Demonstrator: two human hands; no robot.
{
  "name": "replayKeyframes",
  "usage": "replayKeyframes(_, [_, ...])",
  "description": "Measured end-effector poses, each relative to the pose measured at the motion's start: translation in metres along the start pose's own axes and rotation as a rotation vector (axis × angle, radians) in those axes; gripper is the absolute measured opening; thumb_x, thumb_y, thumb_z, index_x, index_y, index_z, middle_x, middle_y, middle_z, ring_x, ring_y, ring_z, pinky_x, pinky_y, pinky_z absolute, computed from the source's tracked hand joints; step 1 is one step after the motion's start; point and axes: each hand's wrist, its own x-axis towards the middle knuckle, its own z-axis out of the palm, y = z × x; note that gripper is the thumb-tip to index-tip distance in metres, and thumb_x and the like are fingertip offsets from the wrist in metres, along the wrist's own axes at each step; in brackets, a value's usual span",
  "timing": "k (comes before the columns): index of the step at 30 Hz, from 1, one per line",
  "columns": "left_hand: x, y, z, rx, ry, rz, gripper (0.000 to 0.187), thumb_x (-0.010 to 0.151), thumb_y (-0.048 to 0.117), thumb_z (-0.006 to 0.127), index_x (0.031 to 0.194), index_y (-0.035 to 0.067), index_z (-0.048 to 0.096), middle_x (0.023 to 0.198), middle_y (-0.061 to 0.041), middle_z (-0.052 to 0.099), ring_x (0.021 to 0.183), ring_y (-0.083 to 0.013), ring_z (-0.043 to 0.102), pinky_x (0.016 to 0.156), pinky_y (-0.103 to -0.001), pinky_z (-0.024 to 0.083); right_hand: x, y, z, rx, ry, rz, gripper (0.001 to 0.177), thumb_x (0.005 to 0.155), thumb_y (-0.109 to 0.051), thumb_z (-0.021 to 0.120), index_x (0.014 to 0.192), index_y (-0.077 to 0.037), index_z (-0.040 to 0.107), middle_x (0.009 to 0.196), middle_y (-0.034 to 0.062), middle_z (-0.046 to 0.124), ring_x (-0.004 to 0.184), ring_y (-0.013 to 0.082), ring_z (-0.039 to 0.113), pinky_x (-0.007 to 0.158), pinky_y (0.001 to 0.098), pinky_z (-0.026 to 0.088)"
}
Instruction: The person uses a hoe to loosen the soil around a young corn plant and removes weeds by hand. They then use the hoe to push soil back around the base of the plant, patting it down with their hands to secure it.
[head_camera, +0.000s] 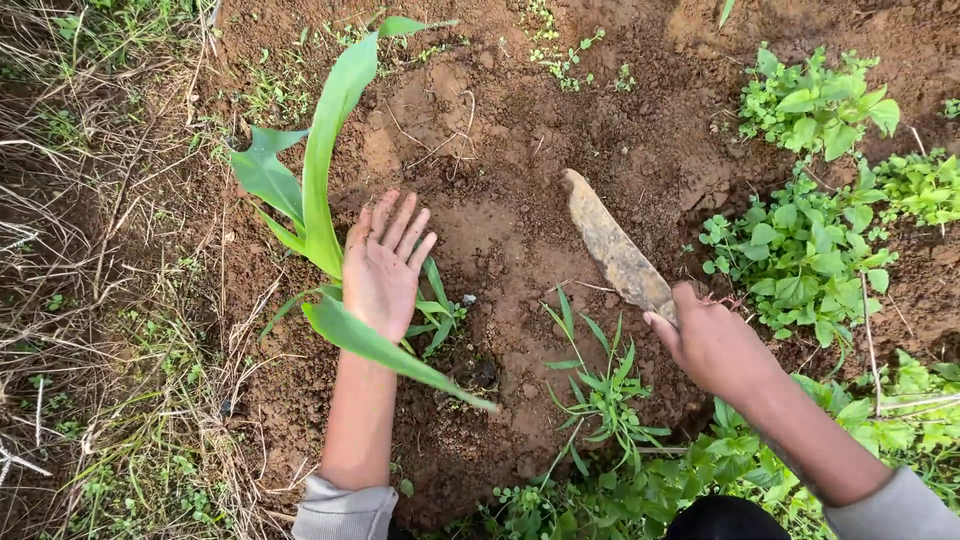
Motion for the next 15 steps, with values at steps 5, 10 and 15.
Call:
replayKeyframes(5, [0.016,-0.011,-0.004,-0.078,0.133,-0.064,0.048,0.096,0.030,0.048,0.138,0.007,0.051,0.152,-0.024,0.051,0.141,-0.0391,0.049,0.117,-0.050,0.041,-0.018,0.024,0.000,-0.148,-0.165,0.111,0.032,0.109,-0.046,0.036,0.122,-0.017,0.043,0.065,-0.0050,0.066,0.051,0.0094,0.060,0.044,0.0200,0.060])
replayKeyframes(10, [0.015,-0.016,-0.009,-0.131,0.062,-0.020,0.048,0.099,0.026,0.041,0.141,0.003,0.047,0.154,-0.029,0.044,0.144,-0.0410,0.044,0.118,-0.052,0.037,-0.016,0.019,-0.012,-0.092,-0.189,0.227,0.032,0.109,-0.047,0.039,0.120,-0.018,0.044,0.066,-0.0014,0.068,0.052,0.0128,0.061,0.044,0.0231,0.061])
replayKeyframes(15, [0.000,-0.007,0.008,-0.057,0.085,-0.042,0.051,0.101,0.023,0.034,0.148,0.003,0.039,0.155,-0.027,0.044,0.145,-0.0378,0.044,0.119,-0.048,0.038,0.040,0.010,-0.036,0.264,0.004,0.267,0.032,0.114,-0.028,0.044,0.125,0.002,0.050,0.084,0.0138,0.066,0.053,0.0182,0.055,0.039,0.0258,0.049])
